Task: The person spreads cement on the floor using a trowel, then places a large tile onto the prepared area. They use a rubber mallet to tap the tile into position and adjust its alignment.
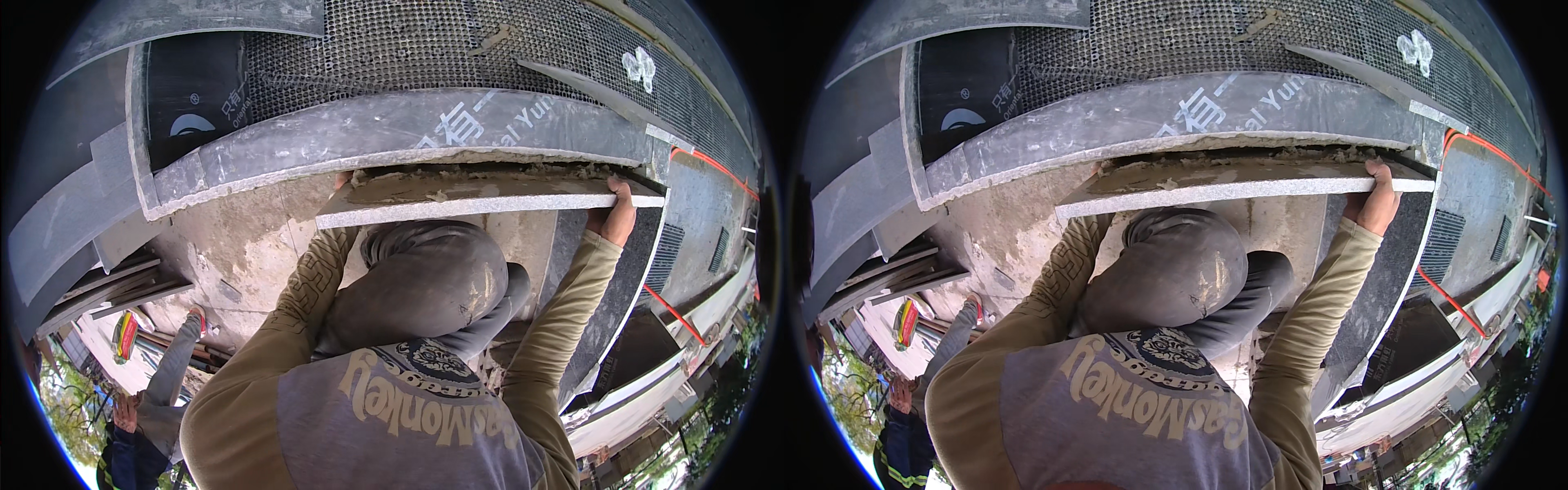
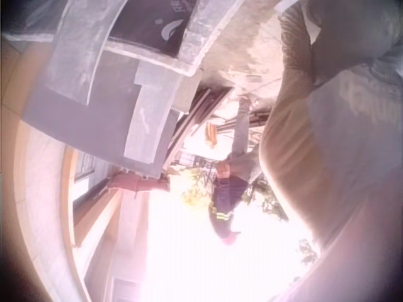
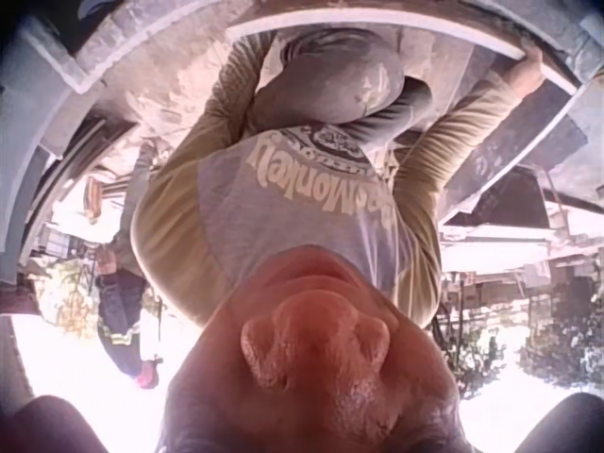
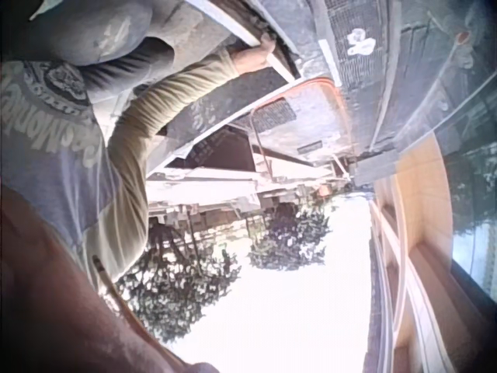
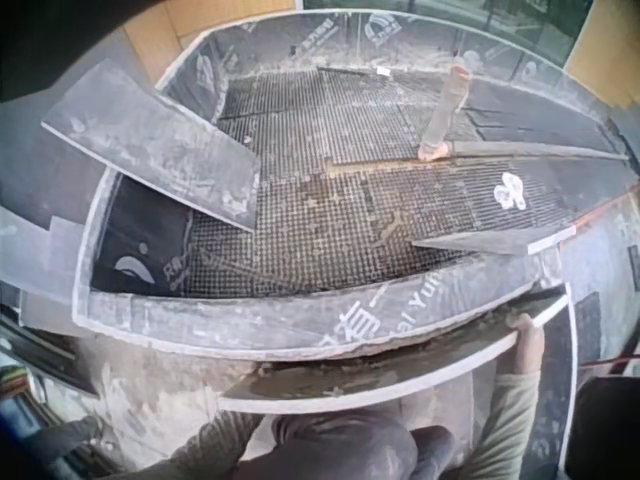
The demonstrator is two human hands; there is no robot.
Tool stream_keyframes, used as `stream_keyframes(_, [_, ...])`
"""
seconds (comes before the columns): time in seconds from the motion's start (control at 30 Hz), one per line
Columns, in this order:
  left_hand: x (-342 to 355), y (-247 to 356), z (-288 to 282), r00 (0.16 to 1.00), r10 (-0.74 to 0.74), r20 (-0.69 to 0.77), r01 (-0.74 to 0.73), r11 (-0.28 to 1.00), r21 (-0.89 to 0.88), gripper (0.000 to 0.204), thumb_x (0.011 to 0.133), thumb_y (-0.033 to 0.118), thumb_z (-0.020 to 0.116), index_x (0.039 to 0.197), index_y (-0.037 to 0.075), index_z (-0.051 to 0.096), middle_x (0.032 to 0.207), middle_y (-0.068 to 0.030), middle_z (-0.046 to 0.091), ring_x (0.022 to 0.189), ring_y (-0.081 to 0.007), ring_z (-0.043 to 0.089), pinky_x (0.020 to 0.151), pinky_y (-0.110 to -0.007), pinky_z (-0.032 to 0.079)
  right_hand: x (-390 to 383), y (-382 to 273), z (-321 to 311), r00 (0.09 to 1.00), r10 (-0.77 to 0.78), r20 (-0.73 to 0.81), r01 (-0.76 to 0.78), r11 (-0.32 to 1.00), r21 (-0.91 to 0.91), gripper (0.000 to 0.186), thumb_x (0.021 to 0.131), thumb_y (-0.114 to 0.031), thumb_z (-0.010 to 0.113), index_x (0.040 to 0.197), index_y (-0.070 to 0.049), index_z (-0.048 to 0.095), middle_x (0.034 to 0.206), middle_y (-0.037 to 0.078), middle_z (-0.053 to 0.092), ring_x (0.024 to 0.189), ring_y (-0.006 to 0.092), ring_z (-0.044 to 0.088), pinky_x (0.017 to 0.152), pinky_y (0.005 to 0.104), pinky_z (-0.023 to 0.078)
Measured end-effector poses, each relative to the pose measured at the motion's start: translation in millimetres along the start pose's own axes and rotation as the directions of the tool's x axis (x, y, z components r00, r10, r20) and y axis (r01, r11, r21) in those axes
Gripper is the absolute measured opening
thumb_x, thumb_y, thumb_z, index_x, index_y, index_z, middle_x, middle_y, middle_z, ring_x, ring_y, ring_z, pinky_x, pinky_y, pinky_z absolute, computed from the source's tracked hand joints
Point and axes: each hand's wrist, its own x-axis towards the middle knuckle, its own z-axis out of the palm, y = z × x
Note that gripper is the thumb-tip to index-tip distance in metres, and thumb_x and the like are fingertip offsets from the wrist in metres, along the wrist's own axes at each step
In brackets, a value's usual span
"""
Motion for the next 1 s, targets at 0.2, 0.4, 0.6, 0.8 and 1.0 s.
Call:
stream_keyframes(0.2, [2.7,6.3,7.4,0.997,-0.024,-0.079,0.029,0.997,0.067,0.042,0.101,0.032,0.06,0.124,-0.002,0.054,0.114,-0.018,0.064,0.11,-0.0298,0.06,0.095,-0.047,0.047,-11.8,-8.3,9.2,0.997,-0.072,-0.032,0.073,0.996,0.041,0.023,0.08,-0.007,0.063,0.101,0.003,0.064,0.095,0.012,0.065,0.085,0.0272,0.067,0.077,0.0439,0.058])
stream_keyframes(0.4, [11.0,30.2,10.3,0.98,-0.074,-0.186,0.115,0.969,0.218,0.038,0.099,0.031,0.064,0.116,-0.003,0.057,0.107,-0.0169,0.065,0.103,-0.0281,0.062,0.089,-0.044,0.048,-14.8,-10.9,17.7,0.996,-0.075,-0.042,0.078,0.995,0.057,0.066,0.088,-0.022,0.072,0.141,-0.005,0.036,0.111,0.013,0.059,0.094,0.0216,0.065,0.064,0.0384,0.06])
stream_keyframes(0.6, [-3.7,51.3,25.2,0.933,-0.095,-0.347,0.254,0.857,0.449,0.035,0.098,0.03,0.067,0.107,-0.003,0.06,0.099,-0.0158,0.066,0.096,-0.0264,0.064,0.082,-0.042,0.049,-32.6,102.9,-10.4,0.995,0.094,0.03,-0.097,0.869,0.485,0.075,0.105,-0.055,0.047,0.163,-0.015,0.024,0.161,0.016,0.036,0.137,0.0301,0.046,0.101,0.0498,0.051])
stream_keyframes(0.8, [-57.6,64.9,69.7,0.829,0.01,-0.559,0.489,0.471,0.734,0.033,0.096,0.029,0.07,0.099,-0.003,0.062,0.092,-0.0147,0.066,0.089,-0.0246,0.066,0.076,-0.04,0.051,-5.3,215.1,27.9,0.902,0.393,0.179,-0.431,0.78,0.454,0.098,0.095,-0.076,0.047,0.167,-0.02,0.008,0.172,0.014,0.012,0.156,0.0378,0.019,0.117,0.0601,0.033])
stream_keyframes(1.0, [-174.8,-8.0,279.1,0.859,0.472,0.199,0.264,-0.742,0.617,0.031,0.092,0.025,0.076,0.09,-0.002,0.061,0.085,-0.0127,0.063,0.08,-0.0225,0.064,0.069,-0.039,0.05,-11.7,255.6,38.9,0.883,0.401,0.243,-0.469,0.764,0.443,0.111,0.087,-0.084,0.051,0.166,-0.029,-0.003,0.173,0.009,0.009,0.157,0.0374,0.015,0.114,0.0652,0.033])
